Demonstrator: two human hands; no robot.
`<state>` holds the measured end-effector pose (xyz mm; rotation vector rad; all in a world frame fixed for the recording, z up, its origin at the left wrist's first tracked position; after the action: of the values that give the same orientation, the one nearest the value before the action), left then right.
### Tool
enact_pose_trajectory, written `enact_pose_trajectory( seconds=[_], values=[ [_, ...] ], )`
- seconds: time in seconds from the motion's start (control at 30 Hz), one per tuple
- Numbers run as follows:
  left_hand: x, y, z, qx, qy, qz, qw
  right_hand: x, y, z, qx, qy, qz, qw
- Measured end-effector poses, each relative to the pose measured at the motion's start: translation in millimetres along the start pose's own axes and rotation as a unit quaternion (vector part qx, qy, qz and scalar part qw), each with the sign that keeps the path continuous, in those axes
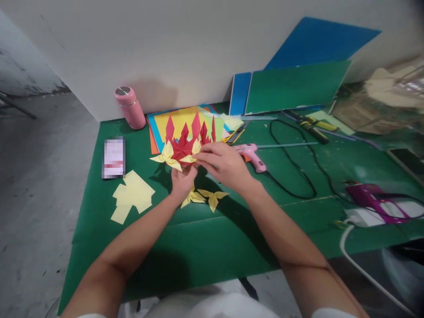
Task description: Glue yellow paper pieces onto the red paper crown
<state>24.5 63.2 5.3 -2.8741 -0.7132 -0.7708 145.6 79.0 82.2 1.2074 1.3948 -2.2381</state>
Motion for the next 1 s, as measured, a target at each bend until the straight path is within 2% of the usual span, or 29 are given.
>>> enact_pose_trajectory(
  seconds=[0.13,0.33,0.5,0.7,1.0],
  values=[
    [-0.4,0.8,-0.3,-0.005,-0.013,0.005,1.000,0.1,0.2,-0.3,-0.005,0.009,0.009,1.000],
    [-2.5,0.0,5.3,-0.004,0.033,0.027,0.999,0.7,-0.8,-0.5,0.006,0.008,0.026,1.000],
    [-1.8,0.5,6.2,-0.006,0.013,0.051,0.999,-0.6,-2.5,1.9,-0.002,0.019,0.033,0.999],
    [-1.1,0.7,5.2,-0.021,0.014,0.032,0.999,0.2,-2.2,0.6,0.008,0.009,0.038,0.999],
    [-1.9,0.6,6.8,-0.005,0.003,0.051,0.999,-2.8,-1.5,-2.6,0.020,-0.002,0.034,0.999]
  ],
)
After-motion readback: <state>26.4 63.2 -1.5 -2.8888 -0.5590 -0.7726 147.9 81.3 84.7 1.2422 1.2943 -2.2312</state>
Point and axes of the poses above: each hand's wrist, its own y-axis away from the middle knuckle, its own x-axis out of the palm, z = x × y, the point moved 4 cm from there along -y, towards the middle knuckle, and after that the axes turned 4 degrees about -z, right-handed, at the moved point
